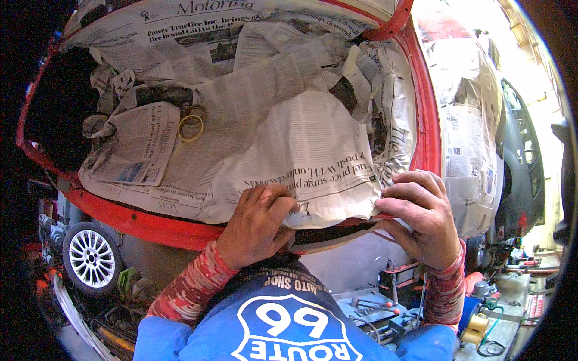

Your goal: The person applies newspaper and masking tape to the interior of a red car trunk. They smooth newspaper sheets along the trunk edges and apply strips of masking tape to secure the paper in place.

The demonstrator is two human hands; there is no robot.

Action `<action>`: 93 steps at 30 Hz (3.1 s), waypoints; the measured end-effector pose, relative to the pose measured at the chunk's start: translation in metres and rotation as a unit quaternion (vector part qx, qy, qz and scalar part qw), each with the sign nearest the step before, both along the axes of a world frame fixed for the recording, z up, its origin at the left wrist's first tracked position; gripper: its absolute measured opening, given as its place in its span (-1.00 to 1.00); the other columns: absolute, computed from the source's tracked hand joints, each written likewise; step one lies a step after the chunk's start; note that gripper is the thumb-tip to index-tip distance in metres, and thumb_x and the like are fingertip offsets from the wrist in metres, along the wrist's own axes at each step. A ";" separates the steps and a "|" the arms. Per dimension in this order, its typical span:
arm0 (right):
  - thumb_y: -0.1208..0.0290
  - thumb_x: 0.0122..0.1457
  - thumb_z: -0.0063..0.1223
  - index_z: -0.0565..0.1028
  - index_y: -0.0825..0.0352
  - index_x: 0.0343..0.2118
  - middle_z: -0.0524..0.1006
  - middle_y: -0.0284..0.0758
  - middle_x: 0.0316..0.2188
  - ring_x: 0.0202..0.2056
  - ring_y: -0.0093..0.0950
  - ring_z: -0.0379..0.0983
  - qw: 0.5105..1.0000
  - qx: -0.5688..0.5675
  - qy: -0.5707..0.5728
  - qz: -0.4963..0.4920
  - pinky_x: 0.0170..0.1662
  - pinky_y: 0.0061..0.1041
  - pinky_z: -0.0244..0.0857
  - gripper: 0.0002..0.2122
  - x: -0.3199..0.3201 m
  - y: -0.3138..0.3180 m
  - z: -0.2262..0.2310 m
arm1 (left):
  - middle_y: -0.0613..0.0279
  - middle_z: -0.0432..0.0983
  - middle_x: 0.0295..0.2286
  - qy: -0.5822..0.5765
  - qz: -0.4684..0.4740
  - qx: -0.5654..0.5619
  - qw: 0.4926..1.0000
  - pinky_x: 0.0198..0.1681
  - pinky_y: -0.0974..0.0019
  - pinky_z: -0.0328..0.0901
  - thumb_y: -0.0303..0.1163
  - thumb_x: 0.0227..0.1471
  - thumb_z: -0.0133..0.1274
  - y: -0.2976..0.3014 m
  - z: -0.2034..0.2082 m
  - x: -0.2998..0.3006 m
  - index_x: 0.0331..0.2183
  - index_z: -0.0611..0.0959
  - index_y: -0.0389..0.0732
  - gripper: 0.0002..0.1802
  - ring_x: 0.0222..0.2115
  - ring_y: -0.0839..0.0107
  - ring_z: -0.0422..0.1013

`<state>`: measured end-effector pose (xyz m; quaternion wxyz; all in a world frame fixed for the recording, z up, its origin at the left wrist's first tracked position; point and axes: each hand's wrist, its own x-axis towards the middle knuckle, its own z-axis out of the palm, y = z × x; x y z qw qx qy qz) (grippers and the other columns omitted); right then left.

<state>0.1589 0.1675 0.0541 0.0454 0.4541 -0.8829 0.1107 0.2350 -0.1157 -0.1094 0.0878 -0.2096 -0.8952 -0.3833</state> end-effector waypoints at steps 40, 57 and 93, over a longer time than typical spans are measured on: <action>0.31 -0.03 0.48 0.68 0.17 -0.25 0.65 -0.38 -0.27 -0.04 -0.26 0.55 0.994 0.009 0.046 -0.096 0.00 -0.22 0.31 -0.73 0.014 -0.020 -0.008 | 0.07 0.57 -0.27 0.043 -0.143 0.165 0.975 -0.17 0.03 0.42 -0.46 -0.06 0.36 0.042 0.019 -0.044 -0.20 0.66 -0.18 -0.68 -0.25 0.03 0.51; 0.34 0.00 0.42 0.68 0.18 -0.33 0.62 -0.37 -0.29 -0.03 -0.23 0.54 0.989 0.001 0.039 -0.142 -0.09 -0.21 0.35 -0.82 0.020 -0.028 -0.013 | 0.09 0.58 -0.36 0.089 -0.077 0.256 0.959 -0.23 0.07 0.43 -0.29 0.05 0.38 0.069 0.023 -0.053 -0.26 0.69 -0.23 -0.72 -0.31 0.08 0.55; 0.45 0.03 0.29 0.66 0.19 -0.20 0.67 -0.35 -0.11 0.07 -0.21 0.55 0.996 0.056 -0.008 -0.068 0.00 -0.20 0.44 -0.77 0.010 -0.011 0.007 | 0.00 0.60 -0.39 -0.041 -0.117 0.247 0.961 -0.25 0.02 0.49 -0.41 0.07 0.32 0.075 0.049 -0.062 -0.31 0.67 -0.26 -0.82 -0.32 0.00 0.58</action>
